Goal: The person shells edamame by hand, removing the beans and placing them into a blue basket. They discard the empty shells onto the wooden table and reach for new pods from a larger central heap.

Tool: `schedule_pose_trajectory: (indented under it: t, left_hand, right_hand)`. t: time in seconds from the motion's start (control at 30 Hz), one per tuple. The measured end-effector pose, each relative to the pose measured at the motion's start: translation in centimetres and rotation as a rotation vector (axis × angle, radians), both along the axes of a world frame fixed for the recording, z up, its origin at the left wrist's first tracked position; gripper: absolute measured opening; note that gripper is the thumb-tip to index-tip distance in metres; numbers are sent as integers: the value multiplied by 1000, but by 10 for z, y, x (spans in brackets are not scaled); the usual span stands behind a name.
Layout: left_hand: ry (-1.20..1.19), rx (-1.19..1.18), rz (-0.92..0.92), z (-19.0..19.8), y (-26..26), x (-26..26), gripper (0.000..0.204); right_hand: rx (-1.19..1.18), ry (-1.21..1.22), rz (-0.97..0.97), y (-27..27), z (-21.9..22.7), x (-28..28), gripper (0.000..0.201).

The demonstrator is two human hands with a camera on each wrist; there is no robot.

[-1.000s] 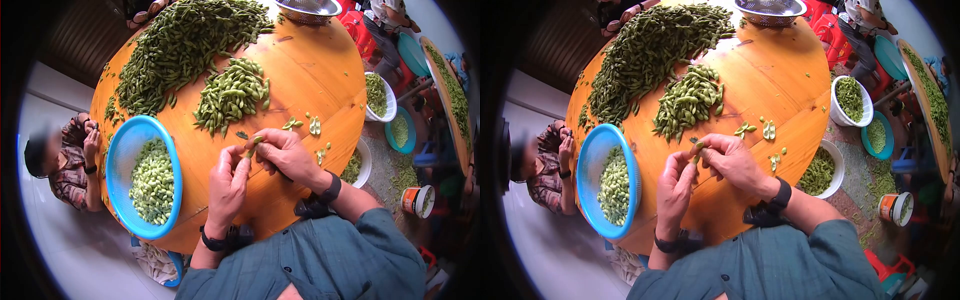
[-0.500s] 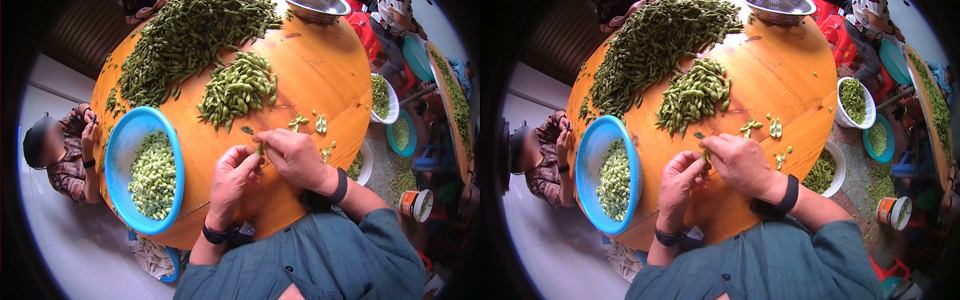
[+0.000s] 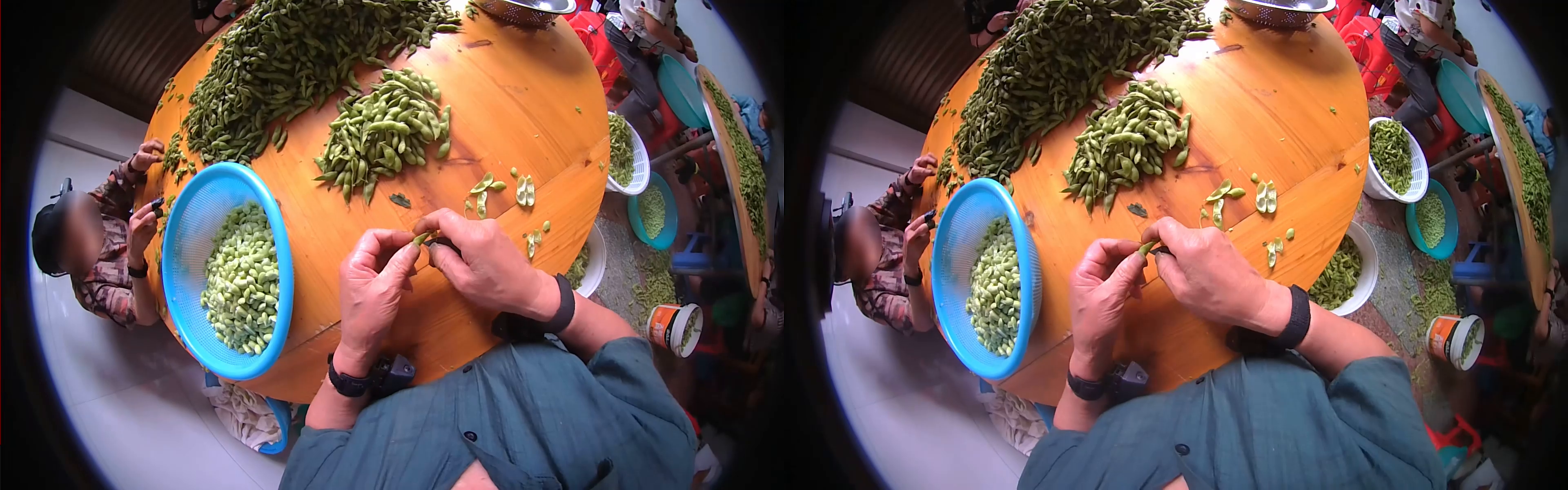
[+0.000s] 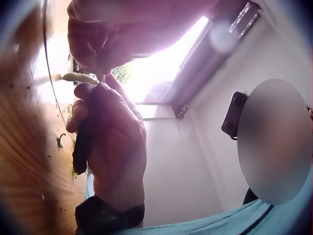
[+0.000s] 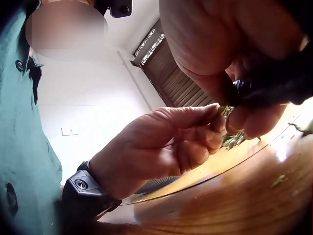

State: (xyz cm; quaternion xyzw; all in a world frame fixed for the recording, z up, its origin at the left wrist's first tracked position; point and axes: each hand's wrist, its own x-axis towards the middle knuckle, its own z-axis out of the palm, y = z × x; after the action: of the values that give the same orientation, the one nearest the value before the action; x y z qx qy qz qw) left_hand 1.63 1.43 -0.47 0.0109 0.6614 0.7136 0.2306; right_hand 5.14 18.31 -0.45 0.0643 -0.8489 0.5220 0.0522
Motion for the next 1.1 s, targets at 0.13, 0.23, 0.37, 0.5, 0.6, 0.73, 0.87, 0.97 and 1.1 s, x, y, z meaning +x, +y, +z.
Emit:
schedule_pose_trajectory:
  t: [0.13,0.23,0.37,0.5,0.6,0.73,0.87,0.97,1.1]
  left_hand:
    - [104,-39,-15,-1,1,1,9]
    - [193,-115,-14,-2,1,3,6]
    - [464,-286,-44,-5,2,0,6]
    - [645,-303,-61,-9,4,2,7]
    - [590,-241,-97,-8,0,-1,4]
    - [-17,215,-103,-11,-9,-12,5]
    - [-197,349,-141,-9,-5,-12,6]
    - [224,6,-17,-2,3,-3,13]
    - [427,-180,20,-7,3,-2,8]
  right_hand:
    - [-14,15,-9,1,0,0,16]
    - [-2,47,-8,1,-4,0,14]
    - [48,128,-25,1,-10,-3,12]
    - [121,95,-23,0,-15,-2,12]
    - [80,169,14,2,-14,-3,13]
    - [-24,122,99,8,-15,-6,8]
    - [-141,3,92,11,-13,-9,6]
    - [-159,-130,59,12,-6,-11,9]
    - [-141,-99,24,6,-4,-13,14]
